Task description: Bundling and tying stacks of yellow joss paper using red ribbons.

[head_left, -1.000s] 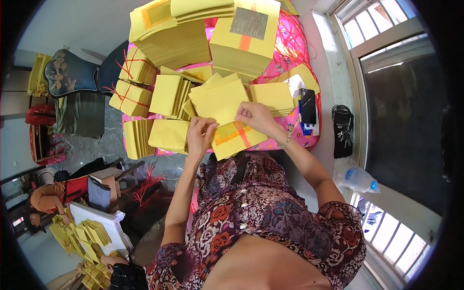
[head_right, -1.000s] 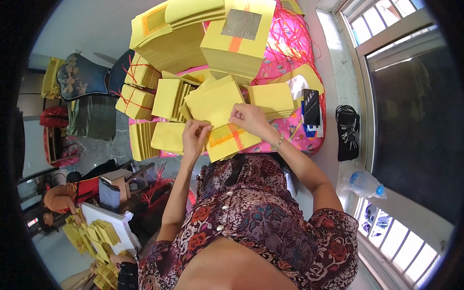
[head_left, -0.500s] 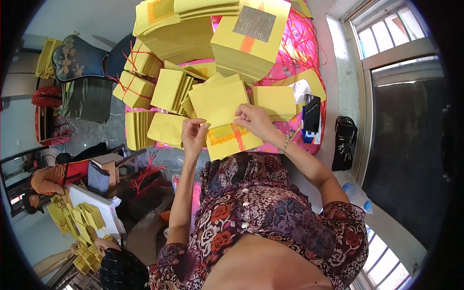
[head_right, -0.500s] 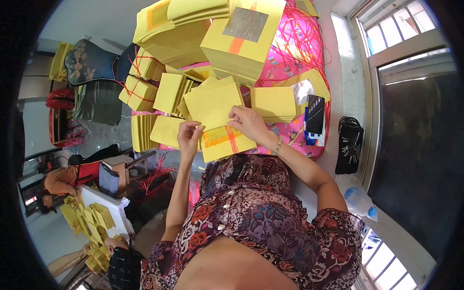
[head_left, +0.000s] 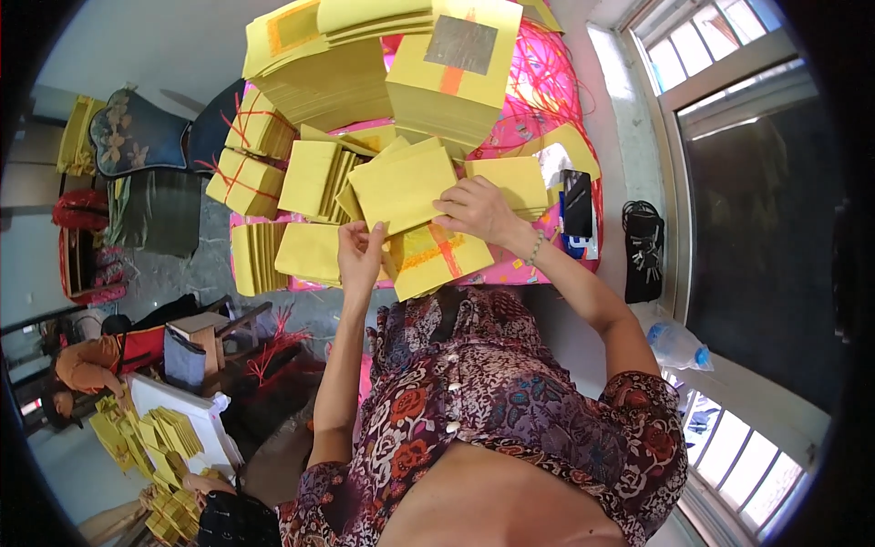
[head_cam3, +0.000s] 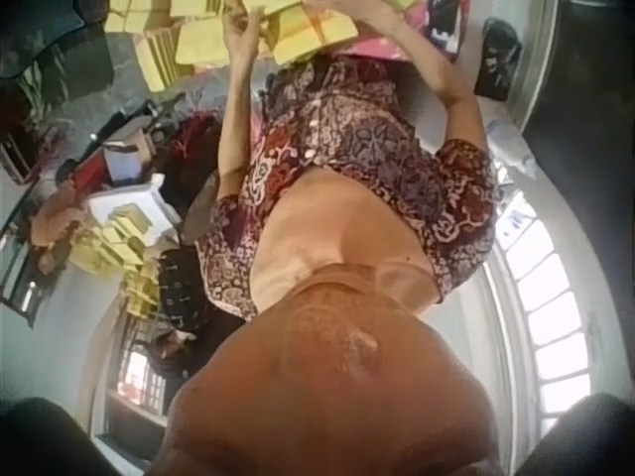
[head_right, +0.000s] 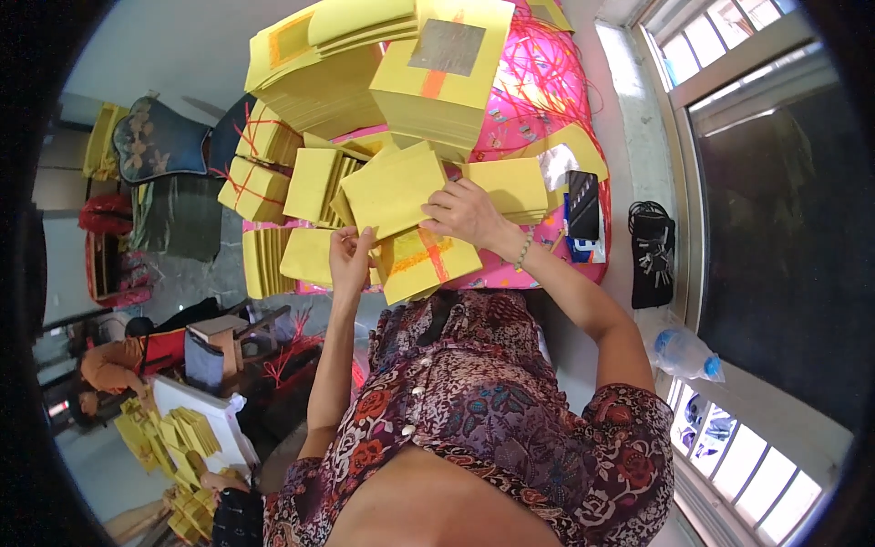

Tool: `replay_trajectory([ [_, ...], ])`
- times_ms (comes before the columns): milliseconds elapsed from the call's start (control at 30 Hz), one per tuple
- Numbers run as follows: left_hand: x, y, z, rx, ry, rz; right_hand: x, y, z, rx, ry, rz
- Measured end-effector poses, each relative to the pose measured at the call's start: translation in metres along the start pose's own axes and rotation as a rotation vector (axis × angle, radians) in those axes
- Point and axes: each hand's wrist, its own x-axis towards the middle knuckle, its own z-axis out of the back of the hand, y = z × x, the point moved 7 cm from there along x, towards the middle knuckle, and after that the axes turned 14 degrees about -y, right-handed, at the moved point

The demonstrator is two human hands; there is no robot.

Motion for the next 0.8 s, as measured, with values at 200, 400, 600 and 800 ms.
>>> replay_trajectory([
  [200, -0.002, -0.013, -0.009, -0.458, 0.02, 0.127, 0.004, -0.005, 0.011, 0.078, -0.07, -0.254],
  [400, -0.027, -0.052, -0.014, -0.5, 0.013, 0.045, -0.029, -0.037, 0.024, 0.438, -0.377, -1.101],
  [600, -0.047, -0.063, -0.041, -0.412, 0.228, 0.009, -0.078, -0.059, 0.045, 0.818, -0.314, -1.442],
  [800, -0.047, -0.044, -0.034, -0.132, 0.254, -0.174, -0.148, -0.124, 0.075, 0.523, -0.341, -1.493],
])
